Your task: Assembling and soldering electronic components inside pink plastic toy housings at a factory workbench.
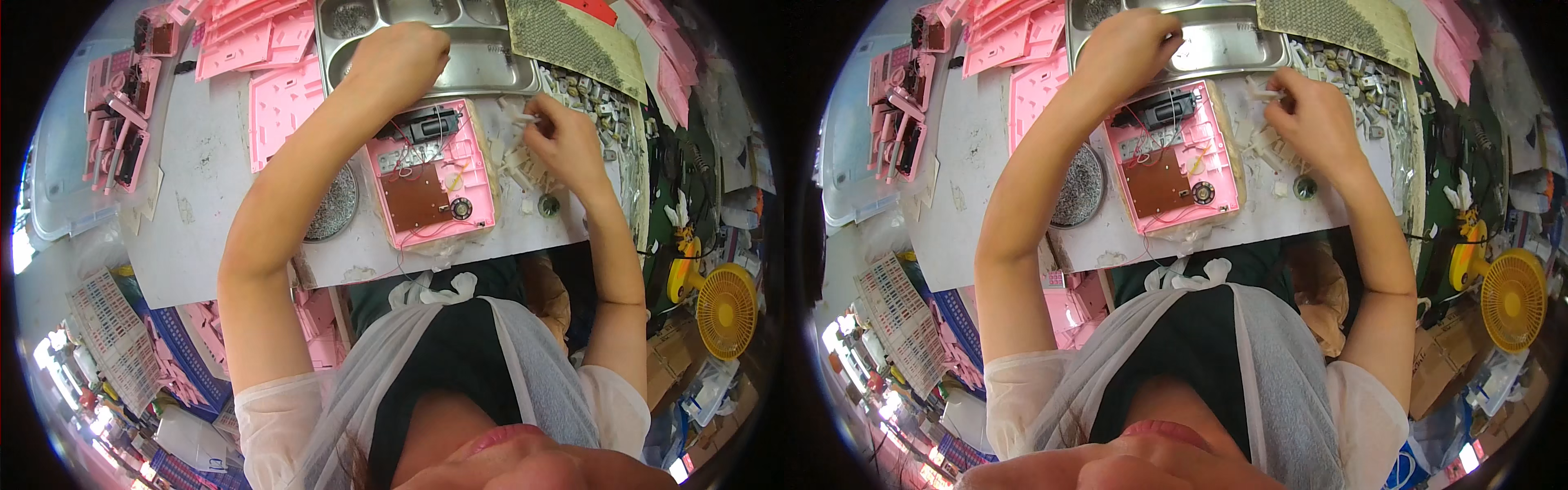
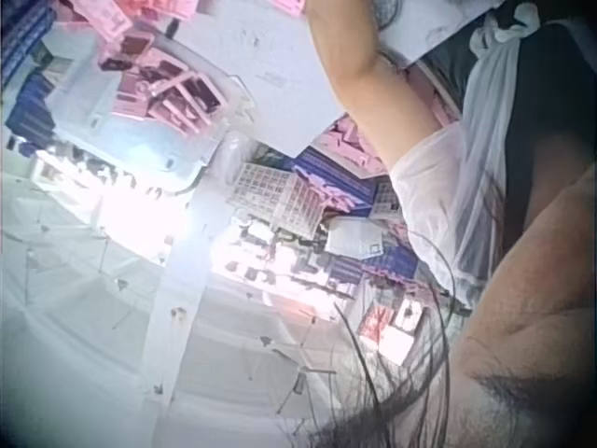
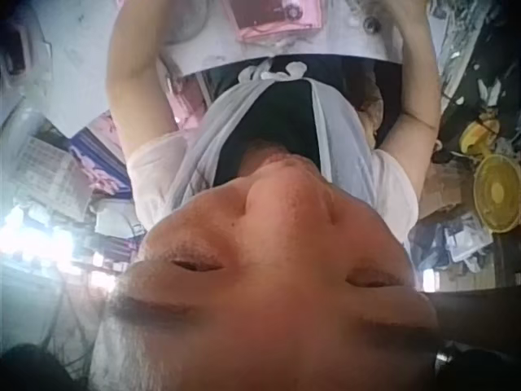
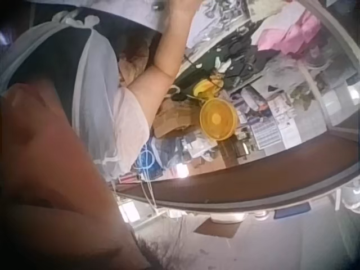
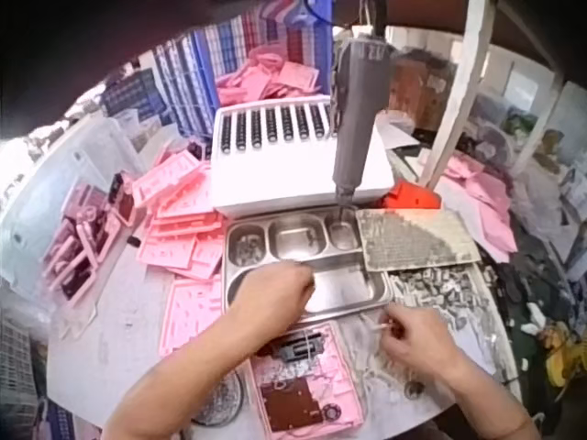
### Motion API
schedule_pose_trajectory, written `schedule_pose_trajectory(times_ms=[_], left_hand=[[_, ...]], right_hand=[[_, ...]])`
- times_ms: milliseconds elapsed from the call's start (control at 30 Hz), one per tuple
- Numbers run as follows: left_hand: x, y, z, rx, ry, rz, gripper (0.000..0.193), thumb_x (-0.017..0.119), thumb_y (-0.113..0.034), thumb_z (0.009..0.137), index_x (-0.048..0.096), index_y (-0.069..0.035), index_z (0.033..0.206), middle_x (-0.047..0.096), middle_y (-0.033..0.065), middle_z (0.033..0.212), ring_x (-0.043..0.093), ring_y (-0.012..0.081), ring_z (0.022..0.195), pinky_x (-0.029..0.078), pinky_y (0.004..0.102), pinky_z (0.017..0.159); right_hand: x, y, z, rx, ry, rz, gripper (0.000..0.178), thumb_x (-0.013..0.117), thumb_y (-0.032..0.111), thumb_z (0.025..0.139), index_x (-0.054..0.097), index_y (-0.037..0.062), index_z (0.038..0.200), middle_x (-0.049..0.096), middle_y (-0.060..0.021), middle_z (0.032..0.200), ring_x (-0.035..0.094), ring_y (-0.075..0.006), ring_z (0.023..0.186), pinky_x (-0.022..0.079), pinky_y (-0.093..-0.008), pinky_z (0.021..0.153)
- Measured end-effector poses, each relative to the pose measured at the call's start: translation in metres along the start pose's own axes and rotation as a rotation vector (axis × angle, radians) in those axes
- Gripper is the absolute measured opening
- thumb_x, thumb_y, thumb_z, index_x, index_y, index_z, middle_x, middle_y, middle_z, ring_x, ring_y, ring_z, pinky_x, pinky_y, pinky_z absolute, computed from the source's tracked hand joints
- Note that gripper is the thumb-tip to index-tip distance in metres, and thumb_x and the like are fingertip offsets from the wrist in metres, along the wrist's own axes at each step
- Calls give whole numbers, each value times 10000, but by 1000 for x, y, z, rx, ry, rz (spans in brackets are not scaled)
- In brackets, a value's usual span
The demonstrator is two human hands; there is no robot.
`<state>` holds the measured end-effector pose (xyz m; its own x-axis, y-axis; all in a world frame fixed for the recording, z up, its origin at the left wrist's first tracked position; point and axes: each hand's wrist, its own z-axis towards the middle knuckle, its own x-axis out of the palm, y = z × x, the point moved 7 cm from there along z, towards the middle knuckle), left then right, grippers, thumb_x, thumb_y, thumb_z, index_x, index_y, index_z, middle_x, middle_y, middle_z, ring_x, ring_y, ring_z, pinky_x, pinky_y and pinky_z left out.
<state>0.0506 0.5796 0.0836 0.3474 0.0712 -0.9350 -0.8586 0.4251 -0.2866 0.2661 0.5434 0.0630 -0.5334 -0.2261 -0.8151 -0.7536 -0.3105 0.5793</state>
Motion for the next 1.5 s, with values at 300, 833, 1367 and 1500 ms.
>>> schedule_pose_trajectory(times_ms=[300,833,1367,1500], left_hand=[[-2,1,19,-56,-50,63,174,621,-159,871,696,-35,968,721,158,928,705,352,852,562,449,727],[36,-98,-183,-701,304,-2235,207,561,-234,1054,598,-34,1090,522,1,820,356,32,557,270,186,465],[39,-103,-198,-698,407,-2155,204,578,-223,1045,636,-31,1082,529,-10,766,376,31,544,262,192,449],[42,-109,-195,-731,436,-2133,212,580,-237,1047,638,-38,1092,526,-26,760,376,21,535,263,187,446]], right_hand=[[-20,-36,-48,123,-197,871,109,665,88,951,604,12,1000,604,39,805,495,-24,660,386,-177,605],[34,111,-70,-669,49,646,267,568,244,921,629,78,1122,669,-145,1211,543,-341,1115,442,-455,986],[33,95,-80,-660,130,697,364,496,358,997,641,72,1170,670,-177,1268,556,-349,1144,437,-474,1009],[44,90,-91,-687,164,689,352,572,312,960,642,73,1209,647,-134,1305,546,-341,1159,450,-457,999]])
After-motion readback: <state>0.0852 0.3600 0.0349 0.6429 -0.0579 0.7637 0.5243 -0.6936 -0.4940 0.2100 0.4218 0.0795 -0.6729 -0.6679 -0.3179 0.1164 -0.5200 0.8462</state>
